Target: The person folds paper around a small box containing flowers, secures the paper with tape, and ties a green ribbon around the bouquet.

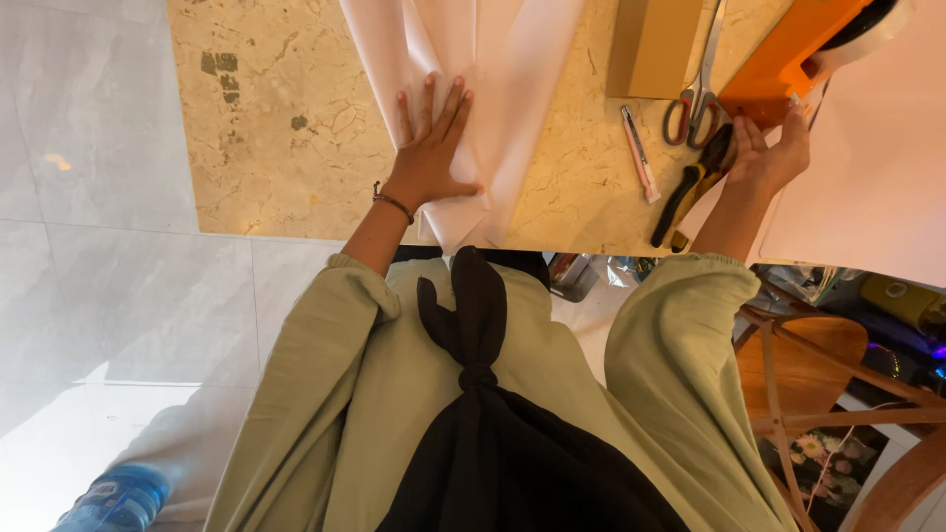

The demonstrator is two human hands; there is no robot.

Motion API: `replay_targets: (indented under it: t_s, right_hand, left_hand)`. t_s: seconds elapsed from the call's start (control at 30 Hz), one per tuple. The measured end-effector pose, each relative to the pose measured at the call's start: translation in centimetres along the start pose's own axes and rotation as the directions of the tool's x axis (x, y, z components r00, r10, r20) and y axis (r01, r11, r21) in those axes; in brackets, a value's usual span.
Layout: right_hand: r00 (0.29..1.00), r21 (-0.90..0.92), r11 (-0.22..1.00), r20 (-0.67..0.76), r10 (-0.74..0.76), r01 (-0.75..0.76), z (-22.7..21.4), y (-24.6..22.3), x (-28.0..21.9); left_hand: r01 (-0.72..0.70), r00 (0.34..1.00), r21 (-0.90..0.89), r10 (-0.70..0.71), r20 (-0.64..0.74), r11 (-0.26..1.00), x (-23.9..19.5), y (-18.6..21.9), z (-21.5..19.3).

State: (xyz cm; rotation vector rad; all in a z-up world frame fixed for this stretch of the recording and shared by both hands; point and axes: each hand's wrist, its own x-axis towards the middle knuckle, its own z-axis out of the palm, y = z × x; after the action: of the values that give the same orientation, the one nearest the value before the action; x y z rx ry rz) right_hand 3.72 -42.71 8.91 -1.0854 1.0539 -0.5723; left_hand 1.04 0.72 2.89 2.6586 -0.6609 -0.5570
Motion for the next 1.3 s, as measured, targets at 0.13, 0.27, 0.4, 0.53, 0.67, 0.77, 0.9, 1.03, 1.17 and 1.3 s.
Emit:
replay_targets:
  t_s: [0.13, 0.27, 0.4, 0.53, 0.67, 0.77, 0.9, 1.03, 1.17, 1.3]
  right_hand:
    - [0.975, -0.393, 0.892, 0.098, -0.201, 0.223, -1.1, 0.2, -0.9]
    - [0.957, -0.678, 0.685, 0.102, -0.273, 0.268, -2.4, -2.4, 1.6]
    - [0.885, -0.933, 0.063, 0.312, -0.346, 0.354, -3.0, -4.2, 3.9]
    - [0.870, -0.916, -0.084, 0.398, -0.291, 0.391, -2.9, -5.5, 4.8]
    - [0.948, -0.866, 0.389, 0.301, -0.099, 0.315, -2.6, -7.2, 2.5]
    - [0.950, -0.820, 0.491, 0.306, -0.061, 0.296, -2.1, -7.9, 0.6]
    - [0.977, -0.697, 0.714, 0.192, 0.089, 0.072, -1.8, -7.6, -0.4]
    - [0.950, -0.508, 0.855, 0.200, 0.239, -0.108, -1.9, -5.6, -0.5]
    - [0.941, -0.429, 0.867, 0.099, 0.322, -0.252, -1.0, -3.6, -0.6]
    - [0.967, -0.387, 0.886, -0.074, 0.244, -0.254, -0.1, -2.4, -1.3]
  left_hand:
    - [0.009, 1.000, -0.016, -0.009, 0.027, 1.000, 0.0, 0.1, -0.3]
    - [-0.011, 1.000, -0.026, 0.011, 0.003, 1.000, -0.1, 0.3, -0.5]
    - [-0.009, 1.000, -0.042, 0.009, -0.005, 0.999, 0.0, 0.0, -0.2]
    - [-0.007, 1.000, -0.039, 0.007, -0.003, 0.999, -0.1, 0.0, 0.0]
    - [-0.011, 1.000, -0.051, 0.010, -0.008, 0.999, -0.1, -0.2, 0.2]
    - [-0.004, 1.000, -0.055, 0.004, 0.014, 0.998, -0.1, -0.4, 0.4]
    - [-0.019, 1.000, -0.079, 0.019, -0.006, 0.997, 0.0, -0.4, 0.2]
    - [-0.031, 0.999, -0.076, 0.029, -0.019, 0.997, 0.0, -0.5, 0.4]
    - [-0.020, 1.000, -0.064, 0.020, 0.001, 0.998, 0.0, -0.6, 0.7]
    - [-0.031, 0.999, -0.073, 0.029, -0.021, 0.997, 0.0, -0.8, 1.0]
